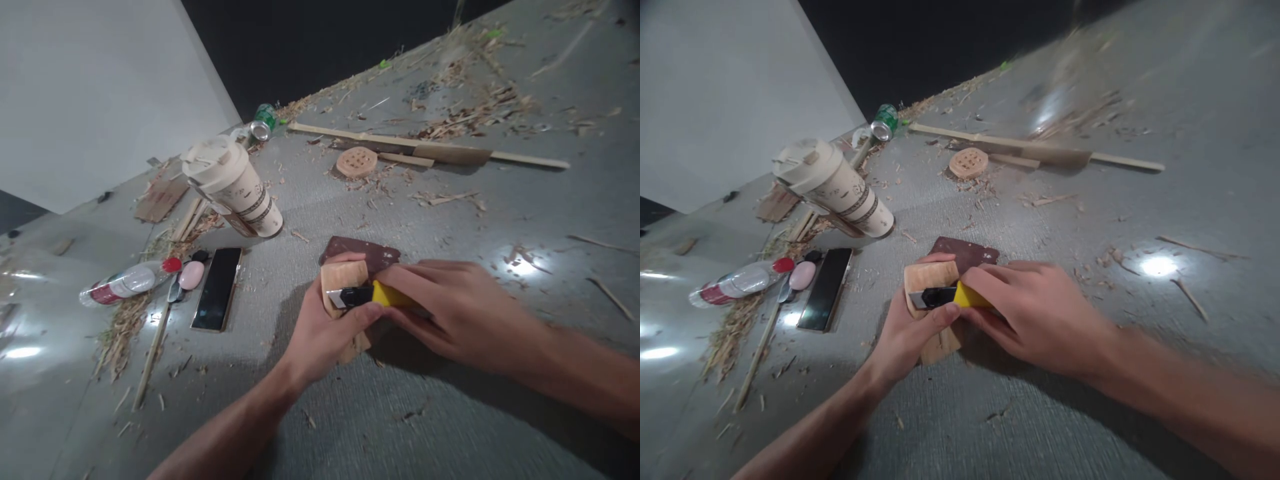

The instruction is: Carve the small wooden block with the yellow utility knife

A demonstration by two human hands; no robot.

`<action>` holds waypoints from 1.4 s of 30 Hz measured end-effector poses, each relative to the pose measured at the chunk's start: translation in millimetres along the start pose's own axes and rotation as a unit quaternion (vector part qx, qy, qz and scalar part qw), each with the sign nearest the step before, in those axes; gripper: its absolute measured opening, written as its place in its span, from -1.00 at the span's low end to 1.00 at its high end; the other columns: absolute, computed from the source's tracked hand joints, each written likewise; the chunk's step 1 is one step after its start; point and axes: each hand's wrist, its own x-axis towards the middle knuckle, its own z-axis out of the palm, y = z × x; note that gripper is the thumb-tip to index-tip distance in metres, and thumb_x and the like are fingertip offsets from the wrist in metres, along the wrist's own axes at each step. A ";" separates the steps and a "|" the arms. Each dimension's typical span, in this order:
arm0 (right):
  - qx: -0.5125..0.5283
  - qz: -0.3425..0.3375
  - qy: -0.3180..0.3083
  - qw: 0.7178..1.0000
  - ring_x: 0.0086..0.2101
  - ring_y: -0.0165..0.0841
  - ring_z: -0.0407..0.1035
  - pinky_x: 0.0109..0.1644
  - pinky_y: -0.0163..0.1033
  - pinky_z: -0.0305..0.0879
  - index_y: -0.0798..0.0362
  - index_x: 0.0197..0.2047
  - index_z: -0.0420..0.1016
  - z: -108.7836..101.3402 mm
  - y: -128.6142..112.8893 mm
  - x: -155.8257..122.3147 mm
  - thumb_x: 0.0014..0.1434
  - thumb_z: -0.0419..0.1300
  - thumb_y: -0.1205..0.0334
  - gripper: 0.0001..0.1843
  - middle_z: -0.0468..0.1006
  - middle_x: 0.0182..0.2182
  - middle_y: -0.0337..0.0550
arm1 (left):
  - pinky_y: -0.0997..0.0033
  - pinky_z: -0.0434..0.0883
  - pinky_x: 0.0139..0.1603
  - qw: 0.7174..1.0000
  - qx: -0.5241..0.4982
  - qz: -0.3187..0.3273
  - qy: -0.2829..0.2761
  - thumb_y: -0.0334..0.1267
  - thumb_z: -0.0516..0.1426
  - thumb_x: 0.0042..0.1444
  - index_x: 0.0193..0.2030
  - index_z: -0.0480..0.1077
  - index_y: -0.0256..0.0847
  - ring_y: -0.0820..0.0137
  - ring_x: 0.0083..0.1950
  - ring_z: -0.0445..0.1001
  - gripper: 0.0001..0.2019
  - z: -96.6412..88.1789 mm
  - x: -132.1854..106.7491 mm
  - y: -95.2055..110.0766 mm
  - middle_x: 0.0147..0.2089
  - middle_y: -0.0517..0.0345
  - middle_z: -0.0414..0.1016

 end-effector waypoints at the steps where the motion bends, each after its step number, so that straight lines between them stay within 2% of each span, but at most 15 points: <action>1: -0.007 0.004 0.005 1.000 -0.43 -0.33 0.43 -0.33 -0.19 0.15 -0.05 -0.11 0.39 1.1 -0.5 -0.6 0.72 0.07 0.05 -0.71 0.56 -0.40 -0.25 | 0.36 0.60 0.18 1.000 -0.005 -0.002 0.007 -0.08 0.66 0.04 0.33 0.56 -0.08 0.29 0.09 0.55 -0.26 0.9 -0.6 0.2 0.17 0.03 0.60; 6: -0.030 0.030 0.017 0.999 -0.45 -0.32 0.45 -0.36 -0.19 0.13 -0.06 -0.09 0.39 5.4 -3.8 -3.6 0.73 0.07 -0.01 -0.69 0.57 -0.40 -0.25 | 0.40 0.63 0.12 0.999 -0.008 -0.012 0.036 -0.01 0.63 0.12 0.28 0.56 -0.12 0.34 0.04 0.56 -0.33 3.3 -3.3 0.8 0.11 0.07 0.61; 12: -0.028 0.028 0.022 0.999 -0.48 -0.34 0.43 -0.39 -0.20 0.13 -0.06 -0.09 0.39 4.5 -5.5 -3.0 0.74 0.04 -0.03 -0.66 0.55 -0.42 -0.27 | 0.42 0.64 -0.01 0.999 0.022 -0.009 0.036 0.05 0.59 0.17 0.29 0.52 -0.12 0.39 -0.07 0.53 -0.34 0.7 -2.7 1.4 -0.01 0.13 0.57; 18: 0.017 -0.003 -0.007 1.000 -0.43 -0.32 0.45 -0.34 -0.18 0.18 -0.03 -0.05 0.46 -1.8 -2.2 -0.8 0.71 0.08 0.04 -0.72 0.58 -0.38 -0.25 | 0.42 0.62 0.01 1.000 -0.023 -0.010 -0.016 -0.08 0.64 0.08 0.30 0.44 -0.07 0.38 -0.05 0.53 -0.26 -0.9 -0.5 -2.7 0.01 0.14 0.56; 21: 0.021 -0.010 -0.025 0.999 -0.42 -0.30 0.47 -0.34 -0.15 0.20 -0.02 0.00 0.49 -3.4 -1.3 -1.5 0.71 0.07 0.05 -0.73 0.61 -0.36 -0.24 | 0.41 0.62 0.05 0.999 -0.028 -0.008 -0.036 -0.13 0.63 0.10 0.34 0.41 -0.04 0.38 -0.04 0.53 -0.24 -2.1 -1.4 -1.7 0.05 0.13 0.57; 26: 0.022 -0.008 -0.023 0.999 -0.43 -0.30 0.47 -0.35 -0.14 0.20 -0.02 0.02 0.50 -4.6 -2.9 -1.5 0.72 0.05 0.05 -0.72 0.63 -0.35 -0.24 | 0.40 0.60 0.02 0.997 -0.014 -0.028 -0.074 -0.05 0.60 0.18 0.46 0.41 0.03 0.37 -0.05 0.52 -0.21 -6.3 -2.2 -0.5 0.09 0.12 0.56; 33: -0.007 0.004 -0.018 1.000 -0.41 -0.31 0.48 -0.30 -0.14 0.21 -0.06 -0.05 0.48 -4.6 -3.9 -2.7 0.68 0.12 0.09 -0.78 0.67 -0.34 -0.22 | 0.27 0.60 0.15 0.999 0.011 -0.019 -0.037 0.10 0.58 0.19 0.40 0.49 -0.07 0.24 0.06 0.56 -0.26 -3.3 -3.2 -5.9 0.11 0.01 0.58; 39: -0.036 0.022 0.019 0.999 -0.47 -0.33 0.44 -0.37 -0.15 0.11 -0.05 -0.06 0.41 3.5 -10.1 -5.8 0.72 0.08 0.03 -0.73 0.59 -0.41 -0.25 | 0.33 0.62 0.09 1.000 -0.003 -0.019 0.009 0.06 0.61 0.15 0.34 0.54 -0.07 0.28 0.03 0.55 -0.30 0.6 -7.1 -6.7 0.12 0.03 0.58; 42: -0.031 0.031 0.019 0.999 -0.47 -0.33 0.44 -0.37 -0.17 0.11 -0.05 -0.06 0.41 3.6 -9.9 -5.4 0.71 0.08 0.01 -0.72 0.58 -0.41 -0.25 | 0.39 0.60 0.03 1.000 0.006 -0.016 0.016 -0.01 0.62 0.13 0.30 0.54 -0.07 0.32 -0.02 0.51 -0.33 0.8 -6.0 -5.2 0.05 0.09 0.55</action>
